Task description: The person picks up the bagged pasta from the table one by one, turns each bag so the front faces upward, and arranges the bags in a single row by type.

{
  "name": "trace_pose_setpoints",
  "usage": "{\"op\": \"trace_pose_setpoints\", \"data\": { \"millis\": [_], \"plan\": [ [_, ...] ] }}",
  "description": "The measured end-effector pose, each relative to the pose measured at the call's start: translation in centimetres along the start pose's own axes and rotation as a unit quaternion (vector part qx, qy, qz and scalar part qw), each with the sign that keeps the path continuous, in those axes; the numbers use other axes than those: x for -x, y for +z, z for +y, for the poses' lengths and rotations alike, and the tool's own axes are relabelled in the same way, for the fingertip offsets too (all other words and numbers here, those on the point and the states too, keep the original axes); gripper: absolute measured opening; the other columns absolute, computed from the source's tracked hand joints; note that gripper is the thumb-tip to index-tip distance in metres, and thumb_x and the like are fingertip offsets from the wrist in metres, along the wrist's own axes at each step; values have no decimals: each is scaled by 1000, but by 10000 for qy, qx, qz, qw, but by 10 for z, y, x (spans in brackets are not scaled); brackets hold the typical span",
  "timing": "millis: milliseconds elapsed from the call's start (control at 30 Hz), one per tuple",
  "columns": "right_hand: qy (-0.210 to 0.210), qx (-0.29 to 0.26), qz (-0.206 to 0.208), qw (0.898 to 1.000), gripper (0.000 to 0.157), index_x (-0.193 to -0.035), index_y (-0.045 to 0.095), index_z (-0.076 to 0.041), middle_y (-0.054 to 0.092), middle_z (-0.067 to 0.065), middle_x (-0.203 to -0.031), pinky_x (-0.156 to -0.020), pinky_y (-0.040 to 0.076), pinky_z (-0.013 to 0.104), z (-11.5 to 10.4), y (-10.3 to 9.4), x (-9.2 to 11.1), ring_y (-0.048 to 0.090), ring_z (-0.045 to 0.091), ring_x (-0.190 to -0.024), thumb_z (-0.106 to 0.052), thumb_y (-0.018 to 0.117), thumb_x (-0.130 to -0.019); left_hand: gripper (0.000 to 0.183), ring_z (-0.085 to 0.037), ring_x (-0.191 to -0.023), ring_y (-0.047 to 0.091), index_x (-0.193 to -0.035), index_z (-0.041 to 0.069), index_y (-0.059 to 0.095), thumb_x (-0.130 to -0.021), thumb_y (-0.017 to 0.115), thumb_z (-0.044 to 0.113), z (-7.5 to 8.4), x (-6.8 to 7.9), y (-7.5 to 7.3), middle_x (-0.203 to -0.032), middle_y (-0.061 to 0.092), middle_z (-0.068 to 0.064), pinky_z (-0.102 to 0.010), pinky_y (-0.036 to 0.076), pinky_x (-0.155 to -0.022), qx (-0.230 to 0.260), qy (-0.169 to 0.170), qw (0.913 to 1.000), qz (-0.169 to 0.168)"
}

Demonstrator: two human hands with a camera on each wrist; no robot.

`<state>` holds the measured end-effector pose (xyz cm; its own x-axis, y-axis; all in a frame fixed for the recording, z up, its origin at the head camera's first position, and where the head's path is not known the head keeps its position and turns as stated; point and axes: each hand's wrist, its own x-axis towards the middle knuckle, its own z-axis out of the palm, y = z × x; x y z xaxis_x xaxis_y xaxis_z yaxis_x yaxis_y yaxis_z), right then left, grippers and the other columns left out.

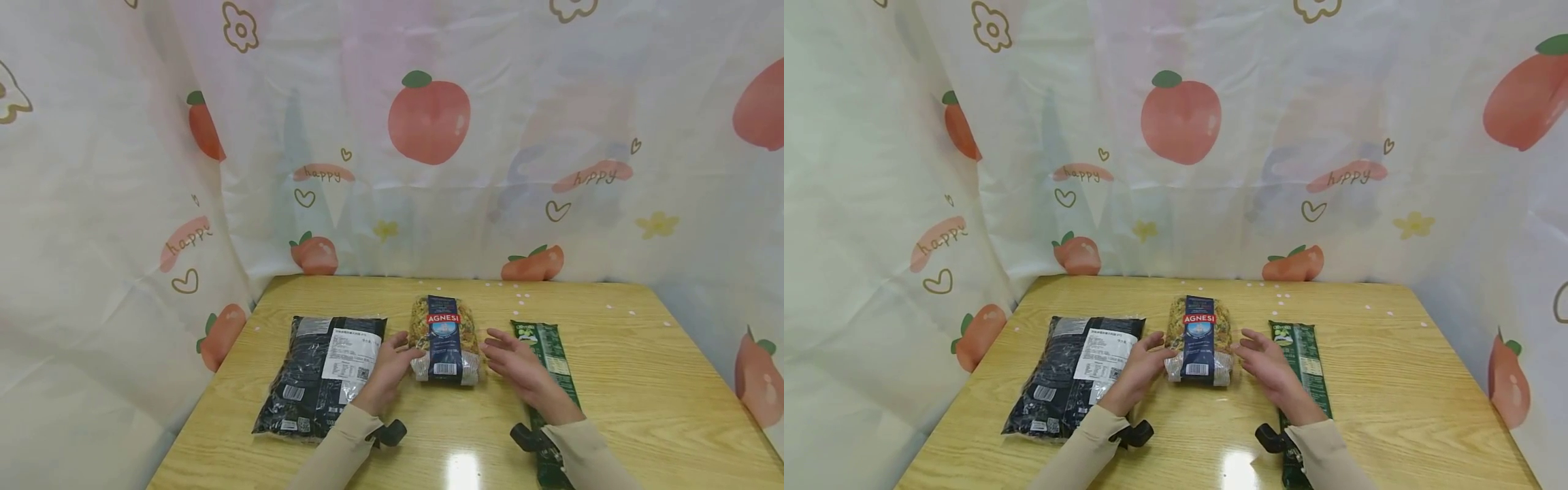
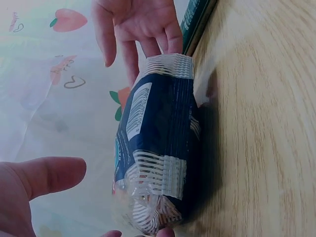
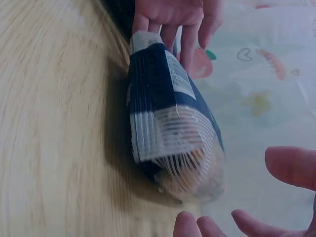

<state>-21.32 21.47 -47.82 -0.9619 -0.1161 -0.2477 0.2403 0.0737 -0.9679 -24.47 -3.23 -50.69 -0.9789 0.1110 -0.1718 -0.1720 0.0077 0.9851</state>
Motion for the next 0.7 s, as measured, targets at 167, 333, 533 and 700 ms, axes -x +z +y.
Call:
{"op": "trace_pose_setpoints", "data": {
  "millis": [167,333,533,700],
  "plan": [
    [-129,330,175,9992,67,-163,15,2,18,33,-167,-125,33,57,-2,-9,9,28,47,-153,-21,48,-110,74,-49,-143,43,-152,-5,42,-86,73,10,3,1,0,-155,42,-30,-53,45,-115,-110,58,9999,62],
    [-215,701,224,9971,69,-164,16,-1,22,30,-167,-123,36,55,-3,-19,20,32,46,-152,-29,50,-110,70,-51,-144,40,-151,-4,44,-88,71,10,8,6,1,-156,41,-29,-56,42,-117,-128,111,9998,37],
    [-359,1105,280,9928,71,-163,20,-2,26,27,-166,-120,42,53,-3,-27,34,34,44,-151,-36,50,-110,69,-50,-143,43,-151,-5,44,-89,70,10,14,13,2,-155,45,-28,-56,43,-118,-121,212,9997,13],
    [-364,1314,305,9902,71,-163,21,-2,27,27,-166,-118,42,56,-4,-32,47,33,45,-151,-38,50,-109,67,-48,-143,44,-150,-6,44,-89,68,9,18,23,5,-155,46,-27,-56,41,-119,19,342,9994,-84]
  ]
}}
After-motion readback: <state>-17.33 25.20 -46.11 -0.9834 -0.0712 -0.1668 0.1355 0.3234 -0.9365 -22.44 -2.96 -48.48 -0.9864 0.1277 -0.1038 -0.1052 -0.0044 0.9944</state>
